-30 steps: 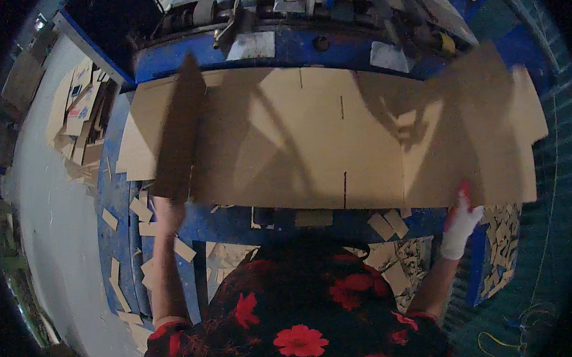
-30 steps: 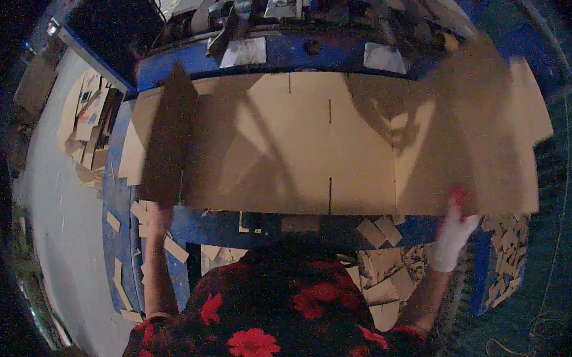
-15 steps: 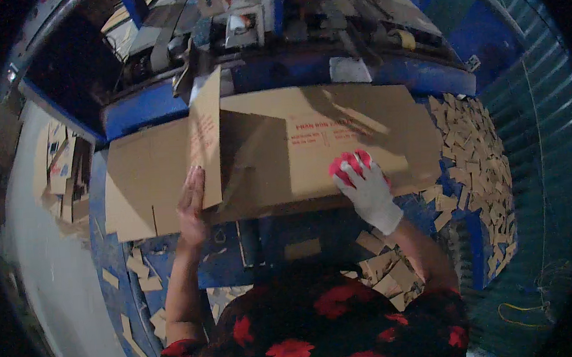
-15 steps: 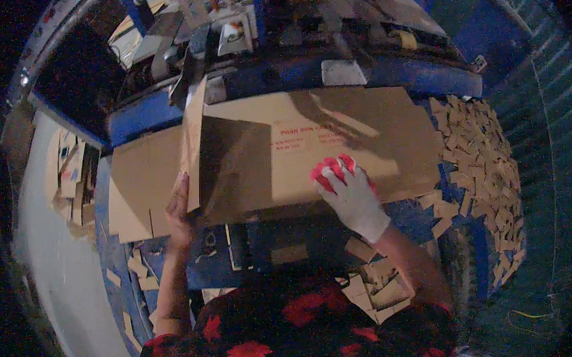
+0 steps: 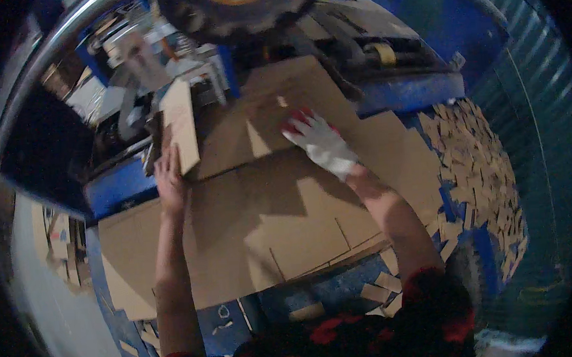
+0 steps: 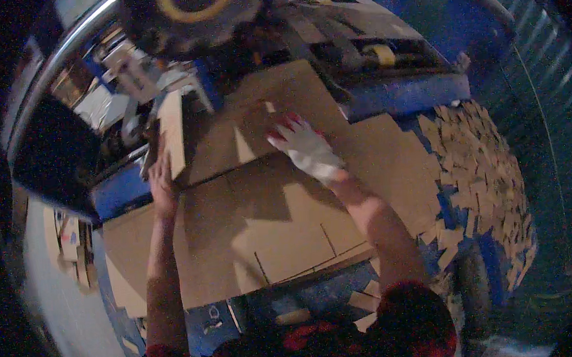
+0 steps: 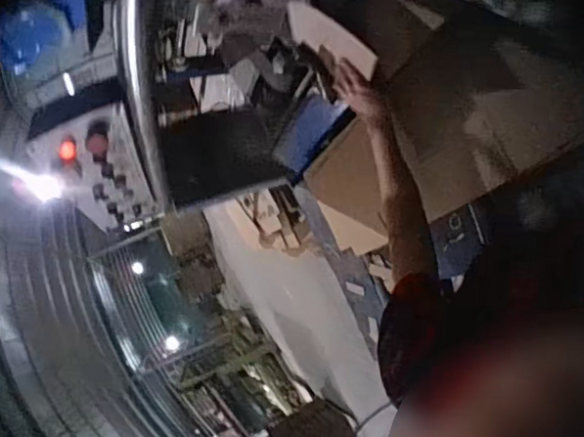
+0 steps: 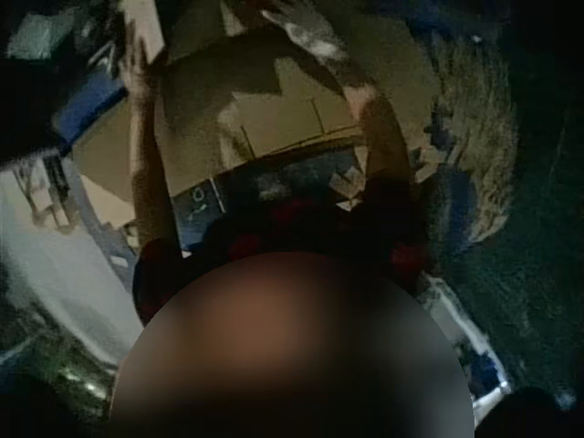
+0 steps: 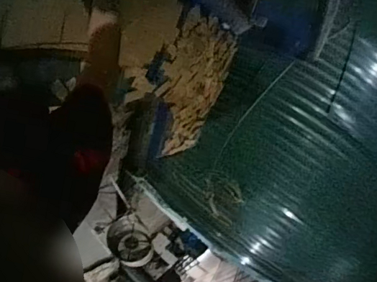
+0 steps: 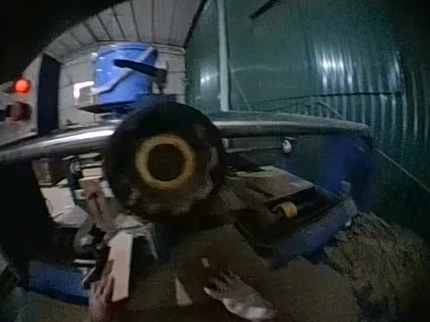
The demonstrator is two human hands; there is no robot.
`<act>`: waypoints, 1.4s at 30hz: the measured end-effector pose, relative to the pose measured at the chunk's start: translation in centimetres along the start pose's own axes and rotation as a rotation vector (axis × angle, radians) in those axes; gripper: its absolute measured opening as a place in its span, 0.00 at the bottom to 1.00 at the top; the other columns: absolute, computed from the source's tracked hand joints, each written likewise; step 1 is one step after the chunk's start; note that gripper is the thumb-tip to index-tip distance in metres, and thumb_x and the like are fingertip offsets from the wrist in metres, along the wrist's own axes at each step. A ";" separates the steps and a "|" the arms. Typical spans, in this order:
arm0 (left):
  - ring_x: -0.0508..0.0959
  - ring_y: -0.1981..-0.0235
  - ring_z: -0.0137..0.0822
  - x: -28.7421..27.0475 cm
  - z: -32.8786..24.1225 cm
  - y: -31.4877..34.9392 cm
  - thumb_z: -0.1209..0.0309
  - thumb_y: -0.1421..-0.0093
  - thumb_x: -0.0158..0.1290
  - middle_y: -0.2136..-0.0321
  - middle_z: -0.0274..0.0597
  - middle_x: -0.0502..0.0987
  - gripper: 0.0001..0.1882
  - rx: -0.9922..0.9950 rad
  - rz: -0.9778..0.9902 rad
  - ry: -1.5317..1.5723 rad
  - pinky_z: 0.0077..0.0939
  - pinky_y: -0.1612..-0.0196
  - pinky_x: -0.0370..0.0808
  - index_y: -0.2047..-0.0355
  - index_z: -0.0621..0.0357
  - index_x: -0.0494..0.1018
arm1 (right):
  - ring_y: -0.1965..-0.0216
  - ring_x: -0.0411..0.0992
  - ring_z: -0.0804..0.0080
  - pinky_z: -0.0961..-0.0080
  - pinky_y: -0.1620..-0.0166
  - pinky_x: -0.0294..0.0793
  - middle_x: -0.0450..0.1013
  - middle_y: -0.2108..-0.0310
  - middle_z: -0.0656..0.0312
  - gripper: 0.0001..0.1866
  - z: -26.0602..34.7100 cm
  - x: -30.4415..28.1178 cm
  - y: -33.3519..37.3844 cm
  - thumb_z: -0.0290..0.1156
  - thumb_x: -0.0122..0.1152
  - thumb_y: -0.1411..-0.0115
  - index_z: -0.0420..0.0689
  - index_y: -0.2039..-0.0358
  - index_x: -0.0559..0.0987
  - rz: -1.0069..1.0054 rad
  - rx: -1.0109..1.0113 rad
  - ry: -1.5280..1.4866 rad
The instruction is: The person repeatedly places flat cardboard sheets onto a machine, folds the flaps, and removes the formed boxes. The person then stacks the finished boxes and briefly adjusts the machine controls.
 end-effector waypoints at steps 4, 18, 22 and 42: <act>0.69 0.51 0.58 6.1 4.8 -6.6 0.76 0.42 0.43 0.46 0.59 0.65 0.30 -0.336 0.300 -0.236 0.42 0.50 0.69 0.39 0.61 0.54 | 0.43 0.62 0.56 0.58 0.42 0.61 0.65 0.45 0.58 0.24 -4.7 3.0 -6.6 0.25 0.51 0.48 0.52 0.47 0.71 0.094 0.110 0.068; 0.70 0.51 0.57 -12.5 24.7 33.6 0.41 0.42 0.47 0.51 0.58 0.69 0.38 -0.983 0.483 -0.372 0.39 0.46 0.67 0.47 0.66 0.64 | 0.36 0.54 0.55 0.63 0.39 0.58 0.59 0.39 0.50 0.48 -15.6 -10.0 35.5 0.52 0.67 0.54 0.41 0.38 0.58 0.268 1.369 0.166; 0.72 0.56 0.54 -13.8 25.8 38.0 0.40 0.44 0.48 0.58 0.53 0.72 0.36 -0.996 0.806 -0.282 0.39 0.52 0.69 0.52 0.64 0.67 | 0.52 0.70 0.60 0.69 0.51 0.70 0.69 0.49 0.52 0.36 -15.8 -7.8 41.0 0.26 0.63 0.52 0.37 0.41 0.63 -0.052 1.332 -0.590; 0.74 0.62 0.40 -16.0 23.2 36.1 0.51 0.42 0.52 0.62 0.43 0.74 0.29 -0.909 0.792 -0.528 0.33 0.56 0.71 0.50 0.62 0.66 | 0.71 0.72 0.77 0.78 0.66 0.70 0.75 0.74 0.63 0.11 -16.5 -7.1 43.1 0.27 0.64 0.50 0.36 0.66 0.78 -0.049 1.362 -0.579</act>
Point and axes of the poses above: each hand's wrist, its own y-axis away from the middle knuckle, its own x-axis out of the palm, z = x × y, the point moved 8 cm from there along -y, towards the middle knuckle
